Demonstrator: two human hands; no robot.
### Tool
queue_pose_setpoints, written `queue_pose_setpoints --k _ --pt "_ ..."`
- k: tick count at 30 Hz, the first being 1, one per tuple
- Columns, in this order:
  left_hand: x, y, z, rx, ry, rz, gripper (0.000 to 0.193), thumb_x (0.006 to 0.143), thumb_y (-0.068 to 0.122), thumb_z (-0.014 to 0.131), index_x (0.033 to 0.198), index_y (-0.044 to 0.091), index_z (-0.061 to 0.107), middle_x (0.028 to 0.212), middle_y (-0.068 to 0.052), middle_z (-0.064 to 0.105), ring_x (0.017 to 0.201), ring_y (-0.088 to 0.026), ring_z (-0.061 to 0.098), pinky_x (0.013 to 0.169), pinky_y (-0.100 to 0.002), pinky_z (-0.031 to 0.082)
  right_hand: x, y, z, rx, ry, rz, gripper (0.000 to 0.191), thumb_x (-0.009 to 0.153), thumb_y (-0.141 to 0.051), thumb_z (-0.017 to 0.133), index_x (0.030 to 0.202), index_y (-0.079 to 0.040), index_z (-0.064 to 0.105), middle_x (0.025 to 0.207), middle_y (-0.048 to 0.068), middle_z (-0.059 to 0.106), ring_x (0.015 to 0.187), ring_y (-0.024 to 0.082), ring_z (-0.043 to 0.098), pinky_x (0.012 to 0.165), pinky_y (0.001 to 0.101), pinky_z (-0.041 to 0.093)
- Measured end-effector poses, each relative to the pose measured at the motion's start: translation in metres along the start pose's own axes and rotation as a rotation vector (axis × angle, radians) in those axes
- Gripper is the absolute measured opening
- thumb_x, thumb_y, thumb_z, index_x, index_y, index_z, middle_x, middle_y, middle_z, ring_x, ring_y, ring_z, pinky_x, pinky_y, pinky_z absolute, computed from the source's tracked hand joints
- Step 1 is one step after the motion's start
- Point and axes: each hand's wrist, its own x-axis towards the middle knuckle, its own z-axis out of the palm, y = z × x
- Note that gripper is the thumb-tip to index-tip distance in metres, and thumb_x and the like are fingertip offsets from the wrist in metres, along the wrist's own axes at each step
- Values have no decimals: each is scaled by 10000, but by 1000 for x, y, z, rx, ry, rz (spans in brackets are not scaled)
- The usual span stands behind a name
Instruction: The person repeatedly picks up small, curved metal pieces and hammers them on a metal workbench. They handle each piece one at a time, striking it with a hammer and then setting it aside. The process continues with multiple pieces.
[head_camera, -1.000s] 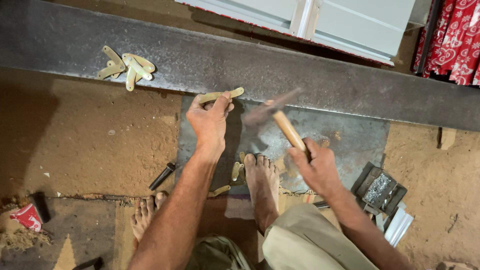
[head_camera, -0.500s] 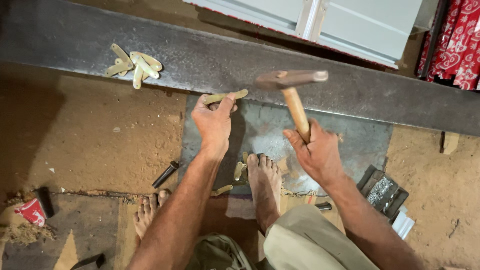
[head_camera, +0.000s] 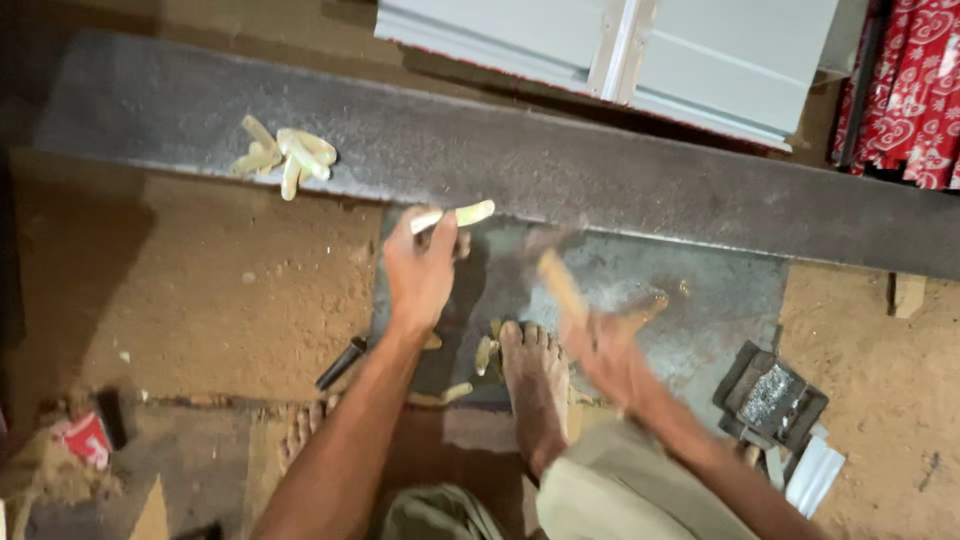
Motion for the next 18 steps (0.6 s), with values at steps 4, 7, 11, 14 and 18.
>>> queue_pose_setpoints --k 4,7,11,14,18 --pt "-10 15 -17 132 -446 149 130 1002 77 681 1087 -11 724 927 -66 757 844 -107 698 756 -272 589 -21 13 22 -205 -377 142 599 1054 -558 401 930 -25 645 615 73 511 558 174 497 510 399 423" --pt "-20 32 -12 424 -726 321 64 950 92 750 1002 54 748 1003 -59 803 853 -132 766 748 -287 605 -8 9 15 -390 -114 -259 462 1058 -455 334 1064 -75 596 636 -64 486 467 92 452 397 299 415" --pt "-33 56 7 593 -938 560 236 863 66 753 1095 97 781 976 -74 782 850 -213 731 735 -348 579 1 2 -21 774 -429 134 497 1097 -466 409 1017 -31 635 650 -67 388 555 71 346 488 248 316" --pt "-36 65 14 614 -911 654 250 840 63 770 1089 82 784 976 -84 782 838 -237 731 730 -370 573 -3 -19 -27 827 -450 11 378 1099 -406 525 1070 -30 555 687 -70 392 558 61 337 465 236 292" --pt "-40 57 14 353 -928 389 245 904 29 733 1142 73 772 988 -87 782 877 -181 759 759 -316 611 -4 -33 -29 772 -195 -77 377 999 -396 576 1274 -145 519 633 -83 380 506 43 331 437 226 287"
